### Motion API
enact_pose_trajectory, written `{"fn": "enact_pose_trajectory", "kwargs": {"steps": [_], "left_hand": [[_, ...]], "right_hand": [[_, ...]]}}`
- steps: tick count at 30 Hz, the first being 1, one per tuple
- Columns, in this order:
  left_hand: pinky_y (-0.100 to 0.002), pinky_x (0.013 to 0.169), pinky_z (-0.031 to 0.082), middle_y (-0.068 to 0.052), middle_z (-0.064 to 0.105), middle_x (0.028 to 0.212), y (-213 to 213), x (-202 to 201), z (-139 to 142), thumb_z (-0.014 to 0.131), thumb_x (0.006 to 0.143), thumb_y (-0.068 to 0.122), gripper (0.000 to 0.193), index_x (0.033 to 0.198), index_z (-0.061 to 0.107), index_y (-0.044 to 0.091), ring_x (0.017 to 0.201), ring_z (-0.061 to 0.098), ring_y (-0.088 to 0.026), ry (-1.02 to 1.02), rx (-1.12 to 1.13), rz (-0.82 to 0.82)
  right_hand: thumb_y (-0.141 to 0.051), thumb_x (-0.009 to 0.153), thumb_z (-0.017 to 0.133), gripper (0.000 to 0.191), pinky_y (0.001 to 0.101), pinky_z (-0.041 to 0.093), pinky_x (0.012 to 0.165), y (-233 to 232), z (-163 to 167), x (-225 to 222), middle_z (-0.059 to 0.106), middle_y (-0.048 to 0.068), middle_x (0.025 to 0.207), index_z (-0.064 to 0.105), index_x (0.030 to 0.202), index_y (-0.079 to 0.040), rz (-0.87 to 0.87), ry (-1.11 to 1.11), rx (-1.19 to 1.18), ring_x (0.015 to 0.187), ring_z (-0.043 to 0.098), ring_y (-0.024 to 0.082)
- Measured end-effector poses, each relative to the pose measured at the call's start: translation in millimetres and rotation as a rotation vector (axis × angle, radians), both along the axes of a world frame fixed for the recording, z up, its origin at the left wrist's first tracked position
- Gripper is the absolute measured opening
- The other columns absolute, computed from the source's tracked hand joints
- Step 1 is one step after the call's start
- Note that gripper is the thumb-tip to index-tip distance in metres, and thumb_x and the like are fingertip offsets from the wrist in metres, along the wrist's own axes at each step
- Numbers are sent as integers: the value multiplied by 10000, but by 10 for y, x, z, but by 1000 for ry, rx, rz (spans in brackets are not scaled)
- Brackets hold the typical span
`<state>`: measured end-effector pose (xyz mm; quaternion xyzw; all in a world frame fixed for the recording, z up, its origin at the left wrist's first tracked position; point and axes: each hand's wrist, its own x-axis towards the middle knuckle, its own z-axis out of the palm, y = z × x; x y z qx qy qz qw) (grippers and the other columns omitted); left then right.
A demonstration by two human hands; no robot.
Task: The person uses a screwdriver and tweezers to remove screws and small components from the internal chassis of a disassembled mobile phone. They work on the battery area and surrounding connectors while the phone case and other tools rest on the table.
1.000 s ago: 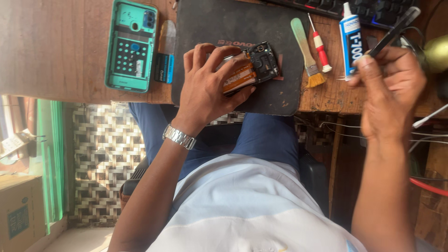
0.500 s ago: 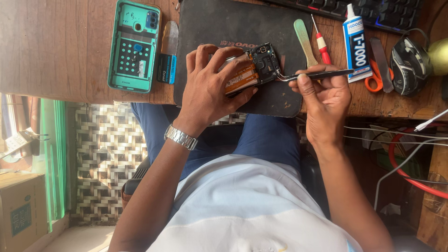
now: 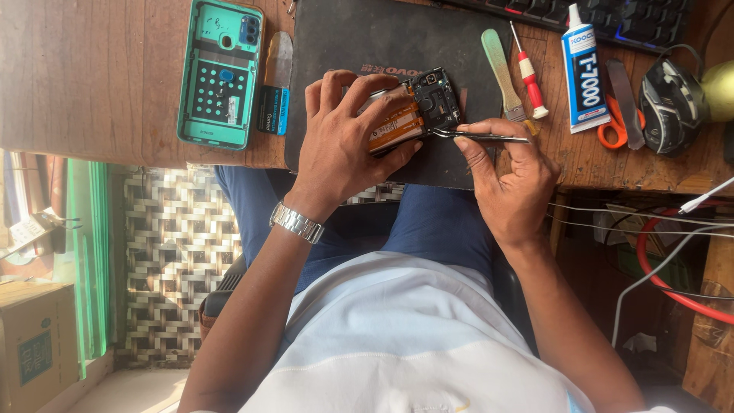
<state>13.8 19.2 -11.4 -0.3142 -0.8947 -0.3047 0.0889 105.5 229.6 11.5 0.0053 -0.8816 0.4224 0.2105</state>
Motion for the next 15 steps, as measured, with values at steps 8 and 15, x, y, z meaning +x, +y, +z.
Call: {"fn": "enact_pose_trajectory", "kwargs": {"steps": [8, 15], "left_hand": [[-486, 1132, 358, 15, 584, 1383, 11, -5, -30, 841, 819, 518, 556, 1266, 692, 223, 1311, 426, -316, -12, -10, 9], [-485, 1129, 364, 20, 579, 1383, 20, -12, -57, 848, 810, 536, 564, 1256, 691, 228, 1311, 422, -313, -5, -16, 11]], "right_hand": [[-82, 1008, 806, 160, 289, 523, 678, -27, 22, -59, 754, 58, 1035, 702, 1117, -28, 14, 23, 110, 789, 689, 133], [-95, 1023, 792, 182, 309, 577, 757, 14, 38, -101, 741, 63, 1047, 667, 1142, -37, 85, 70, 214, 908, 733, 181]]}}
